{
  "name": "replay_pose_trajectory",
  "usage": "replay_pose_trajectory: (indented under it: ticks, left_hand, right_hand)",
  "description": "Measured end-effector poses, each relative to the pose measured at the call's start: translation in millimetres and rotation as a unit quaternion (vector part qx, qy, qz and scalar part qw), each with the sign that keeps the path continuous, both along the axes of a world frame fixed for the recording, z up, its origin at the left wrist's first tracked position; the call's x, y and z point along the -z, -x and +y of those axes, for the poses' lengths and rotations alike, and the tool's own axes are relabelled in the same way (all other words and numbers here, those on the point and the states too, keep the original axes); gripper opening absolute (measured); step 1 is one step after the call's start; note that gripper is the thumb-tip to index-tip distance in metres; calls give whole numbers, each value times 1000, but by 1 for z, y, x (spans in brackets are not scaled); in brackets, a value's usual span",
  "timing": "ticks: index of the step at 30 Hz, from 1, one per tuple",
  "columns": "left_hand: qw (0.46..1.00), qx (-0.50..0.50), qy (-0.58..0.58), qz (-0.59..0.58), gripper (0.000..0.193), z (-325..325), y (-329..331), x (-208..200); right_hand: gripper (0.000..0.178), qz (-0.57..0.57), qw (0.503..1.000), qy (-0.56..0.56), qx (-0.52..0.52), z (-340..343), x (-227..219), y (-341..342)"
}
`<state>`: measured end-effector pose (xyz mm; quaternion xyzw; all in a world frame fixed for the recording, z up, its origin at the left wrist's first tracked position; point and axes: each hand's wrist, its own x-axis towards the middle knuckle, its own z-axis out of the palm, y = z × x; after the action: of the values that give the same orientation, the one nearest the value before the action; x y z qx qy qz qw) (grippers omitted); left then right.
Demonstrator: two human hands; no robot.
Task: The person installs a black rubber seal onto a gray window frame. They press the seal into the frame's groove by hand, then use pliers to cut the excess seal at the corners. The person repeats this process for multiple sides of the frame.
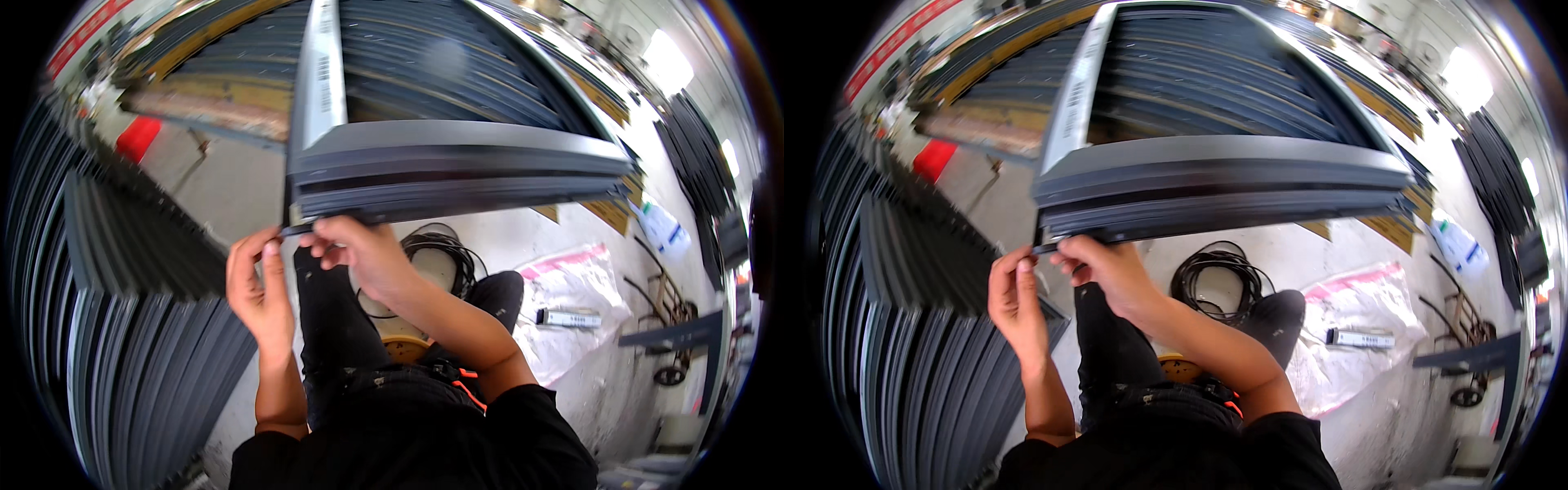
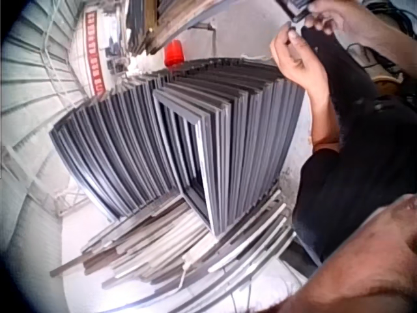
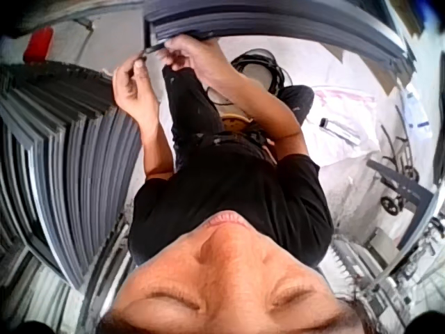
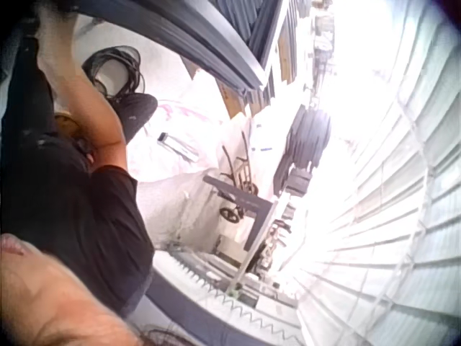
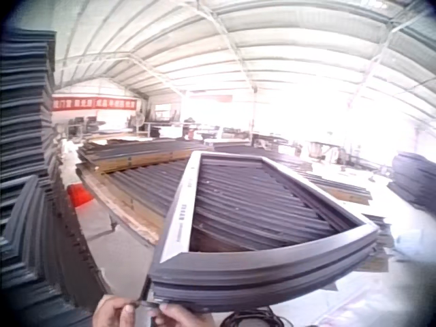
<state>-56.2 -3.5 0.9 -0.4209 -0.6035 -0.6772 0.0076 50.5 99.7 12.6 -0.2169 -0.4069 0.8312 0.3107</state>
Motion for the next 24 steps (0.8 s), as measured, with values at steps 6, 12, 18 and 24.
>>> replay_pose_trajectory:
  ticks: [6,12,18,24]
  left_hand:
    - [997,19,-14,-74,15,4,-2,6]
    - [995,42,11,-94,20,5,3,10]
    - [989,76,28,-122,23,7,8,13]
    - [967,166,33,-190,26,23,16,20]
  right_hand:
    - [26,9,990,0,140,25,-1,-66]
    - [17,-19,953,-13,301,56,-4,-153]
    - [18,-21,921,-35,388,84,0,-213]
    - [24,-56,890,-48,450,96,-5,-253]
